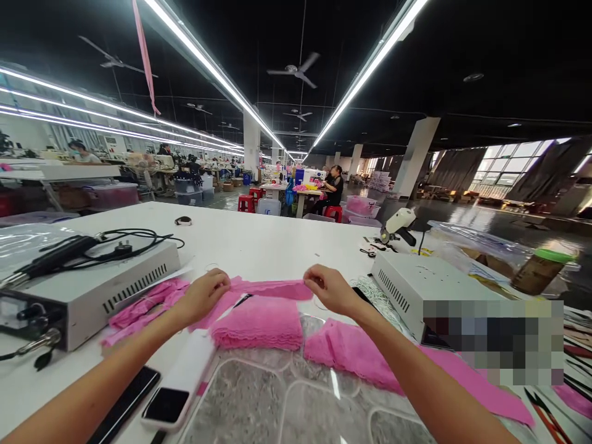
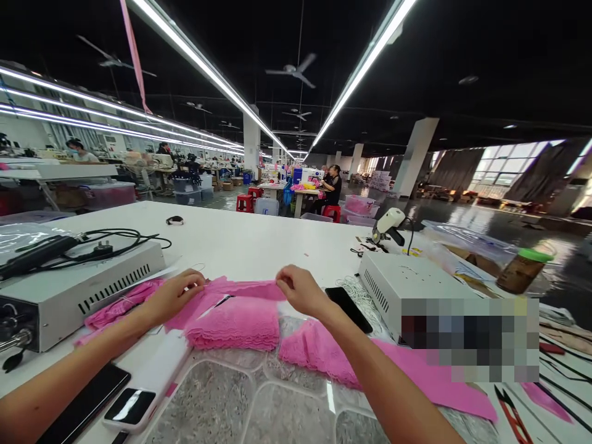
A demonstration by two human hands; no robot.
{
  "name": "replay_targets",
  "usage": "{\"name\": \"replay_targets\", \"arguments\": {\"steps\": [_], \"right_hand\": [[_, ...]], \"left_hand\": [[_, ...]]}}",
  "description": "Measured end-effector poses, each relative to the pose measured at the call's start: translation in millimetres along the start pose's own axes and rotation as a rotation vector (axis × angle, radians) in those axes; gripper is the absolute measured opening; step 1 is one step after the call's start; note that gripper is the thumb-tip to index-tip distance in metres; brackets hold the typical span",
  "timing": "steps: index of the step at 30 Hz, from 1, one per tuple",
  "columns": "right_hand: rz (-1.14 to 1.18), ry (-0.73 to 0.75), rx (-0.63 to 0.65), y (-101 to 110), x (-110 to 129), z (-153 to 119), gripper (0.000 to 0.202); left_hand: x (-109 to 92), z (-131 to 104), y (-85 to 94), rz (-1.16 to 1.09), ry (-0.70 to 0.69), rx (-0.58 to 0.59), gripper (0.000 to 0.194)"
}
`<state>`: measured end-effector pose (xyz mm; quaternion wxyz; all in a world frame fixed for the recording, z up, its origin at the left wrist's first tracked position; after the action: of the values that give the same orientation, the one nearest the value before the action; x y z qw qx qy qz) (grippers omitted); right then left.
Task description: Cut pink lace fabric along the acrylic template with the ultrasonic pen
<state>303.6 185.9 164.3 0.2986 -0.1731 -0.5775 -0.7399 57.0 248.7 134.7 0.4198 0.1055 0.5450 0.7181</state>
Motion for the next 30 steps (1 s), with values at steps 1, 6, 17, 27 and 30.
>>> {"name": "replay_targets", "arguments": {"steps": [1,6,17,27,30], "right_hand": [[-0.011,0.032,-0.02,-4,4,9,0.012],[-0.047,0.102,0.059,-66,-2,6,0.012],[0.111,-0.317,-0.041,13,-137,-104,0.025],[0.063,-0.367,0.001,7,-169,-165,0.026],[0.051,-0.326,0.01,3,-167,-166,0.022]], "left_hand": [[4,-3,2.1,0.024,-0.013,-0.011,0.032],[9,-37,-21.2,0.095,-0.107,0.057,0.033],[-91,-13,-63.3,-0.018,-0.329,0.175,0.032],[-194,42,-196.5,-0.029,-0.398,0.502,0.018],[-189,40,-207.9,-0.032,-0.38,0.564,0.026]]}}
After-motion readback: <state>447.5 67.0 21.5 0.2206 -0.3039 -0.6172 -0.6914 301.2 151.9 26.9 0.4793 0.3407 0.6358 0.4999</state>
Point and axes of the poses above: each hand's wrist, its own z-axis towards the middle knuckle, its own y-axis out of the back of the hand, x = y × z, the point moved 10 cm from there along z, towards the middle knuckle, and after that the axes turned 8 degrees about -y, right-handed, at the moved point
